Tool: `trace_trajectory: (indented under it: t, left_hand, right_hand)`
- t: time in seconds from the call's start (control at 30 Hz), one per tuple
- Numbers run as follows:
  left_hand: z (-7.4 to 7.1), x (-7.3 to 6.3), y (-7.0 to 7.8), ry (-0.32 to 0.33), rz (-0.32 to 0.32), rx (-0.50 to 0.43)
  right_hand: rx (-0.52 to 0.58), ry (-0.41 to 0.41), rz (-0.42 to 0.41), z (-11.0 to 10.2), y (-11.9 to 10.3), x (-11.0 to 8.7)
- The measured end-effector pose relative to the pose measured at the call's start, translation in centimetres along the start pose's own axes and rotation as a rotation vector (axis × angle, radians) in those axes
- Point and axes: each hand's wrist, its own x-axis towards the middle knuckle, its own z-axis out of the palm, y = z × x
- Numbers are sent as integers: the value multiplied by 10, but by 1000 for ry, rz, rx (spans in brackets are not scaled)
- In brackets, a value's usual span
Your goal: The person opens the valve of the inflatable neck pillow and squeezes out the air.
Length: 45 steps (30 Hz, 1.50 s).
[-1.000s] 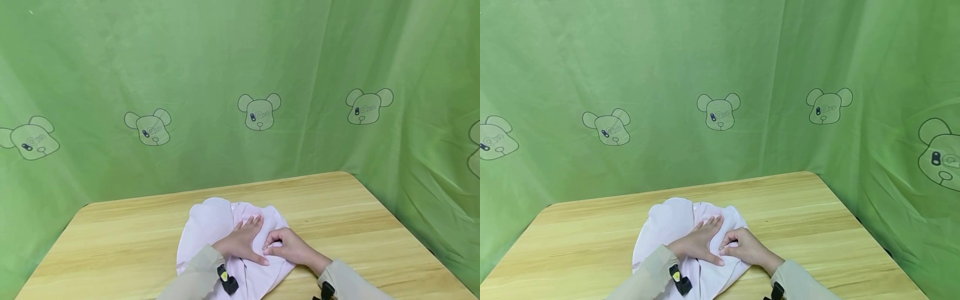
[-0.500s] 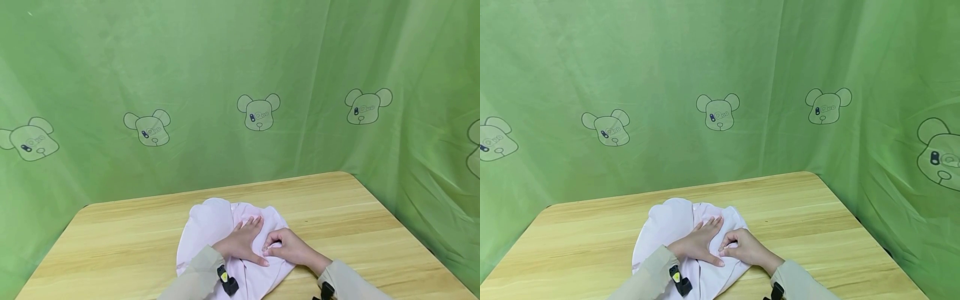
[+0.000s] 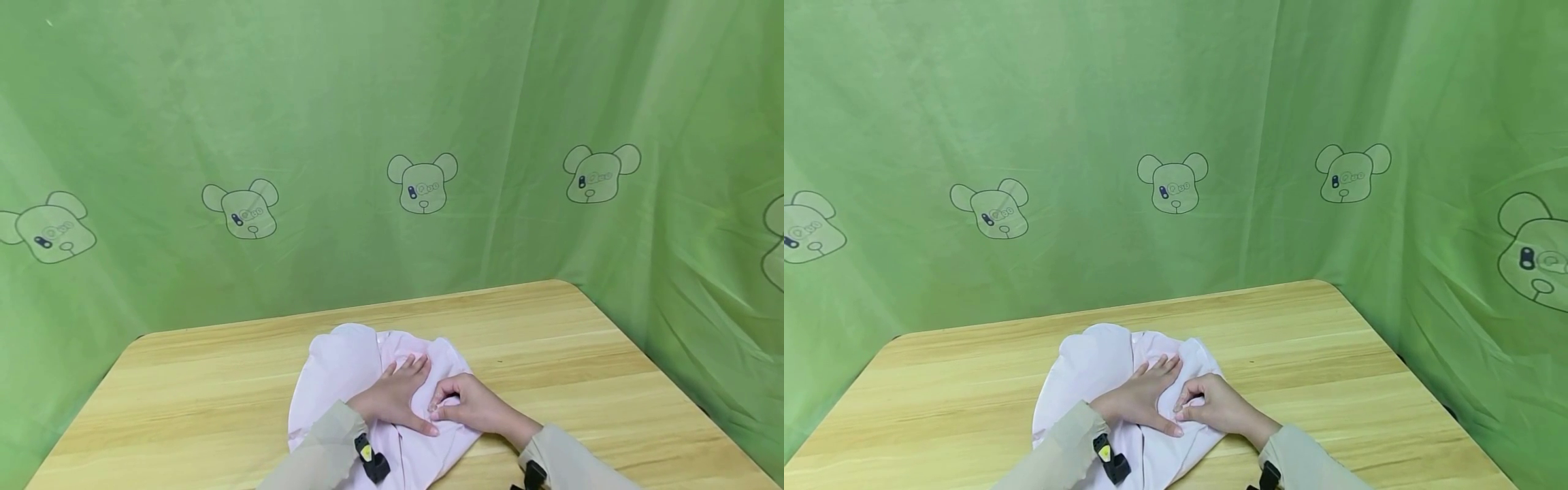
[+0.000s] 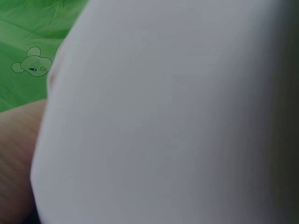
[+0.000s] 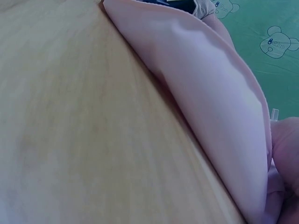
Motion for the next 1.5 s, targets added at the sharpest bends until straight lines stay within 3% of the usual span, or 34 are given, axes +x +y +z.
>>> trace_trajectory:
  t: [0.37, 0.63, 0.93, 1.3, 1.5]
  left_hand:
    - [0, 0, -1, -16, 4, 14]
    - [0, -2, 0, -21, 10, 23]
    - [-9, -12, 0, -12, 4, 10]
    - [-31, -52, -13, 90, 71, -149]
    - [-43, -83, -28, 191, 36, -266]
  right_hand:
    - [24, 0, 13, 0, -5, 0]
    - [-17, 28, 7, 1, 0, 0]
    - [18, 19, 29, -2, -4, 1]
    - [80, 24, 88, -10, -11, 4]
    - [75, 52, 81, -25, -18, 5]
